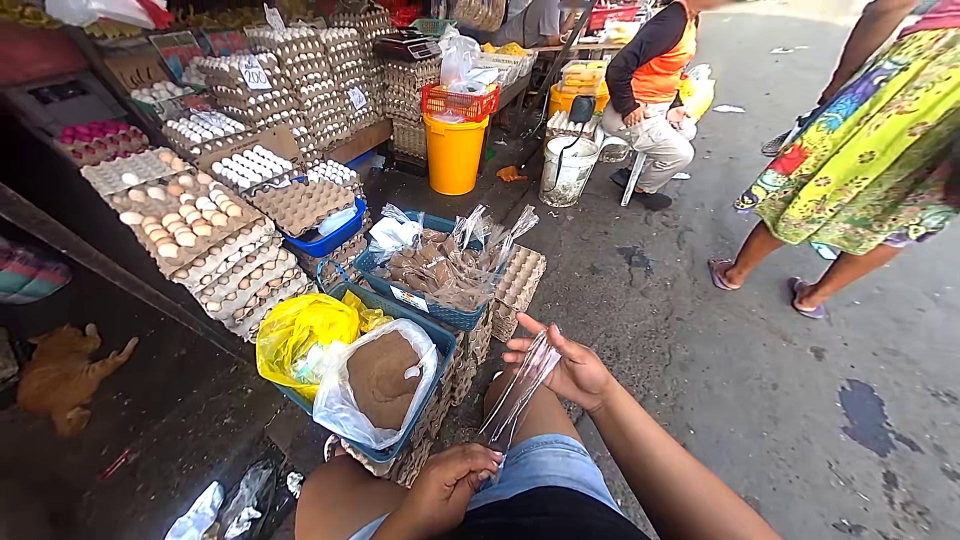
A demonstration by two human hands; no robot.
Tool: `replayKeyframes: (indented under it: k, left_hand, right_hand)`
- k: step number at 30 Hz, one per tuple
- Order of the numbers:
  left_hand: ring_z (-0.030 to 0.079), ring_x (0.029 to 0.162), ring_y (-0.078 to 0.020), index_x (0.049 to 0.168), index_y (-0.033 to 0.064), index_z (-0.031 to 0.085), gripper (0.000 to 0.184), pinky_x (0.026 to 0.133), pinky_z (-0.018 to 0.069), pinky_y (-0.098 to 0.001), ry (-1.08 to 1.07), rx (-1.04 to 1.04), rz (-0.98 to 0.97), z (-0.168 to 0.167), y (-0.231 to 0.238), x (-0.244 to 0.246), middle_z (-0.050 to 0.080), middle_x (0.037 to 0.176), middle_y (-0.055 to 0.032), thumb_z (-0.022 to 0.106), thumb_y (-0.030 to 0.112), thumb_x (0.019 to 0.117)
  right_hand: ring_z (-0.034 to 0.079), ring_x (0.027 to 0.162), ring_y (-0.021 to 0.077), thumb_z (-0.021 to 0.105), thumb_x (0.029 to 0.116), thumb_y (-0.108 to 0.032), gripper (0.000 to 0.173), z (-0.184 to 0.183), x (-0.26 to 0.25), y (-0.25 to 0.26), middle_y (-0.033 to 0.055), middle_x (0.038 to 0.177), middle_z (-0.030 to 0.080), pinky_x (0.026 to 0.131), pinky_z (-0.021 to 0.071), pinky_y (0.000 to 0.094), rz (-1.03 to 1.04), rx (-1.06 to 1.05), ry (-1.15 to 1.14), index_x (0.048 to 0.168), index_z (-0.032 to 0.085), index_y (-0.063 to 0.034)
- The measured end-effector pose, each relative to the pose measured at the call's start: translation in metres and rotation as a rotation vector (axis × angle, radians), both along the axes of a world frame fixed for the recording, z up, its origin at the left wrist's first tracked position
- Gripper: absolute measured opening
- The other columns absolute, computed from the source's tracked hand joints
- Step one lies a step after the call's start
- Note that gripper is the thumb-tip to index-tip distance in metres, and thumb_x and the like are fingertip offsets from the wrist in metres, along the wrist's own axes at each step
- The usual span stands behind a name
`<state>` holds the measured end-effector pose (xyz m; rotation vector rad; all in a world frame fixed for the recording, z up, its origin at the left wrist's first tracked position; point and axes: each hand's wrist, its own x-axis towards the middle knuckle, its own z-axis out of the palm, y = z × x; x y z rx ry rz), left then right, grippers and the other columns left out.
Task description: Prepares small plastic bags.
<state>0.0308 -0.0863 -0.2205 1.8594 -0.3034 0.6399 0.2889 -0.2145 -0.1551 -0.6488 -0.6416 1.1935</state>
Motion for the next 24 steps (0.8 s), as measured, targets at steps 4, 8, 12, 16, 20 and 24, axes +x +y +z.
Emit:
replayKeyframes:
  k: [4,8,12,16,20,24]
  left_hand:
    - [0.068,0.117,-0.0155,0.106,-0.0015,0.069,0.019,0.106,0.0524,-0.031,0.0,0.009,0.002,0.002,0.001,0.001,0.073,0.115,-0.0128,0.055,0.011,0.106]
    - [0.068,0.117,-0.015,0.107,-0.0005,0.068,0.018,0.106,0.0522,-0.0302,-0.007,0.01,-0.001,0.0,0.001,0.002,0.073,0.116,-0.0124,0.054,0.012,0.1063]
    - [0.07,0.11,-0.0126,0.113,-0.0033,0.07,0.017,0.101,0.0544,-0.0278,0.052,-0.023,0.049,-0.001,-0.003,0.0,0.074,0.114,-0.013,0.062,0.006,0.101]
    - [0.072,0.107,-0.0127,0.119,-0.0074,0.068,0.028,0.098,0.0563,-0.0278,0.135,-0.058,0.041,0.003,-0.007,-0.001,0.074,0.116,-0.0162,0.07,-0.001,0.0923]
    - [0.071,0.109,-0.0142,0.114,-0.0102,0.07,0.027,0.098,0.055,-0.0268,0.211,-0.035,0.053,0.008,-0.008,-0.003,0.073,0.114,-0.0194,0.074,0.003,0.0907]
    - [0.071,0.106,-0.0318,0.132,-0.005,0.064,0.044,0.092,0.0589,-0.042,0.782,0.081,0.167,0.024,-0.008,-0.005,0.062,0.134,-0.0262,0.074,0.007,0.0916]
  right_hand:
    - [0.073,0.109,0.0254,0.054,0.1015,-0.052,0.056,0.004,-0.003,0.002,0.0101,0.119,0.075,0.097,0.058,0.0395,-0.022,0.031,0.046,0.149,0.054,-0.0221]
    - [0.074,0.105,0.025,0.052,0.1047,-0.044,0.046,0.003,-0.008,0.005,0.0103,0.115,0.076,0.095,0.059,0.039,-0.047,0.043,0.175,0.144,0.058,-0.0202]
    - [0.075,0.098,0.0238,0.036,0.1107,-0.033,0.042,0.003,-0.01,0.008,0.0104,0.107,0.077,0.091,0.0605,0.038,-0.159,0.017,0.332,0.137,0.061,-0.0124]
    - [0.075,0.1,0.0241,0.037,0.1104,-0.033,0.042,0.003,-0.005,0.001,0.0108,0.109,0.076,0.091,0.0602,0.0384,-0.202,0.036,0.283,0.137,0.061,-0.0119]
    - [0.074,0.103,0.025,0.056,0.104,-0.031,0.036,-0.004,-0.005,-0.005,0.0127,0.112,0.076,0.092,0.0599,0.0388,-0.146,0.07,0.228,0.133,0.068,-0.0129]
    - [0.075,0.098,0.0213,0.059,0.1014,-0.018,0.03,0.004,-0.018,0.006,0.0098,0.106,0.078,0.09,0.0605,0.0359,-0.173,0.013,0.076,0.128,0.069,-0.0085]
